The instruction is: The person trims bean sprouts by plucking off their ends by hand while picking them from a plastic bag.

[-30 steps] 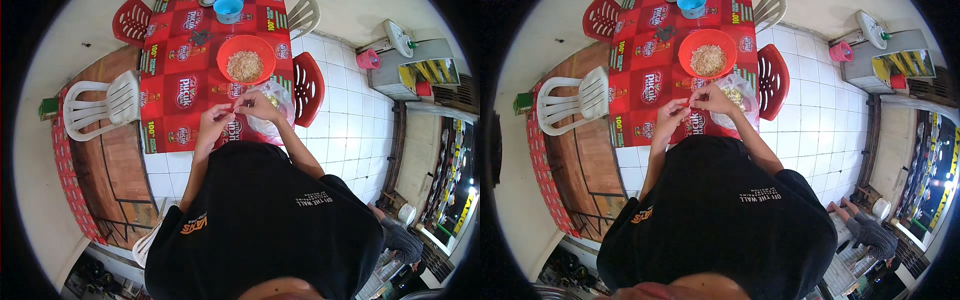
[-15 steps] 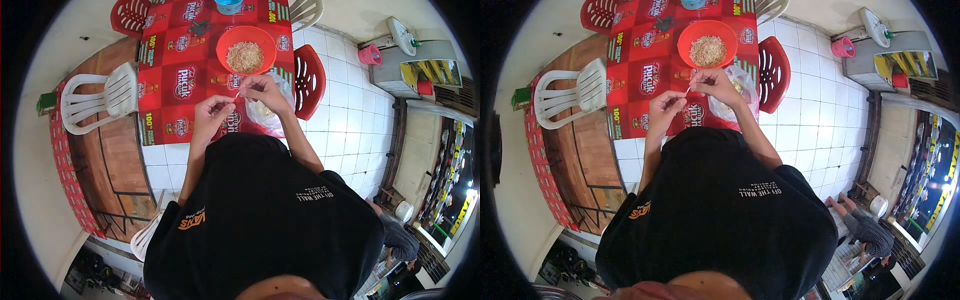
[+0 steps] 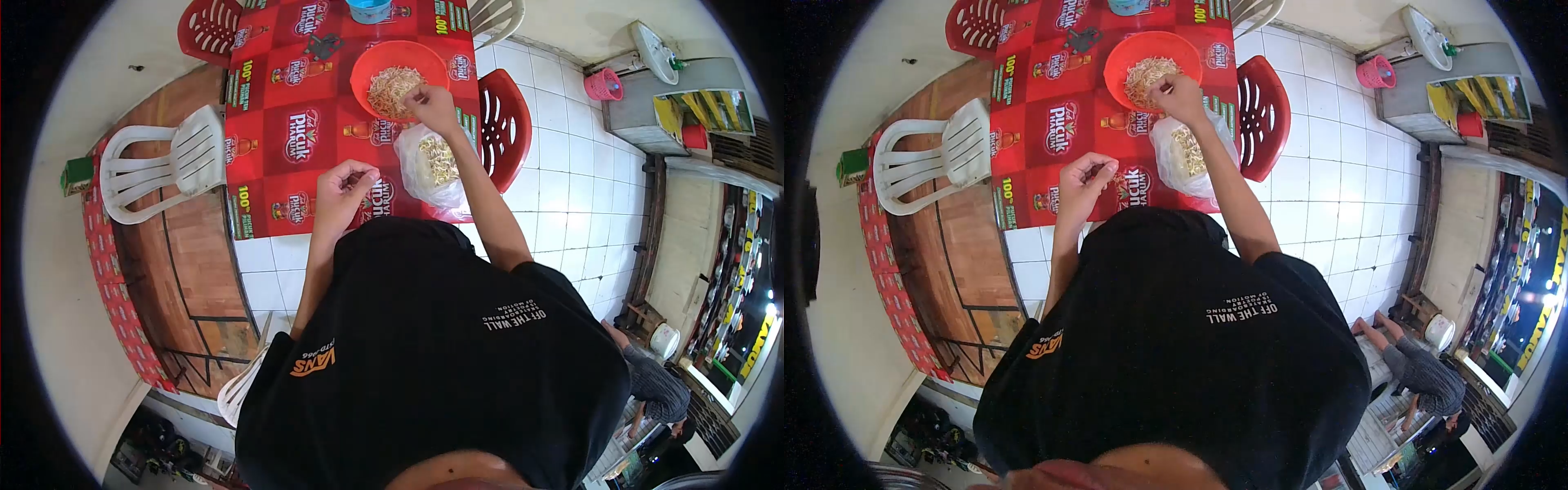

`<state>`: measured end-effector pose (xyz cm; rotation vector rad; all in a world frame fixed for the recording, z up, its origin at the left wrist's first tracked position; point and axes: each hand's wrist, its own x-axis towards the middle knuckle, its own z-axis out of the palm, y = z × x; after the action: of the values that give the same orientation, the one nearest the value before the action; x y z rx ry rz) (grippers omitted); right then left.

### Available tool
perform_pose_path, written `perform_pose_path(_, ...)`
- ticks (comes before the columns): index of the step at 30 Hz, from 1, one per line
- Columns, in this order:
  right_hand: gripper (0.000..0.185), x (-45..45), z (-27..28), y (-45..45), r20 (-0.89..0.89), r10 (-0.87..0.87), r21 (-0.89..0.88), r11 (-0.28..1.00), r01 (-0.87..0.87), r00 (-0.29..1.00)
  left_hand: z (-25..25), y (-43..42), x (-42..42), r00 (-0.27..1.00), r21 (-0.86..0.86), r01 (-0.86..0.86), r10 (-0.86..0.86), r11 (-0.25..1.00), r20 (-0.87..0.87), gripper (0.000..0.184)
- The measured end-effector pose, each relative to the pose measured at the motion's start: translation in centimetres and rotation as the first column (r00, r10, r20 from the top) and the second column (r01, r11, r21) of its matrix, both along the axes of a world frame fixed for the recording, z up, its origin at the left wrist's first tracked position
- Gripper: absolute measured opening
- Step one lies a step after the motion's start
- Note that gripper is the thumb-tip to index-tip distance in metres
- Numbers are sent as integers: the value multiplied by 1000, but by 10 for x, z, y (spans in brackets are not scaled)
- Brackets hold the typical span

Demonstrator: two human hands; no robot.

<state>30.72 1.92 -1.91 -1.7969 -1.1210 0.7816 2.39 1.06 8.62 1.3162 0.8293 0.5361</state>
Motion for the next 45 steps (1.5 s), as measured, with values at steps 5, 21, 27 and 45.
perform_pose_path(5, 22, 20, -35, 4, 504, -48, -104, 988, 116, 863, 6, -3, 1, 1000, -21, 19, -19, 1000, 7, 9)
perform_pose_path(21, 29, -2, -105, -147, 561, 127, -453, 874, 175, 818, -5, -3, 0, 997, 39, 59, -57, 998, -52, 11)
perform_pose_path(27, 29, 5, -116, -143, 457, 104, -505, 848, 161, 884, -4, -2, 2, 996, 37, 68, -65, 997, -61, 11)
perform_pose_path(45, 24, 28, -93, -136, 261, -111, -341, 919, 199, 959, -9, -3, 5, 994, 45, 65, -60, 997, -90, 13)
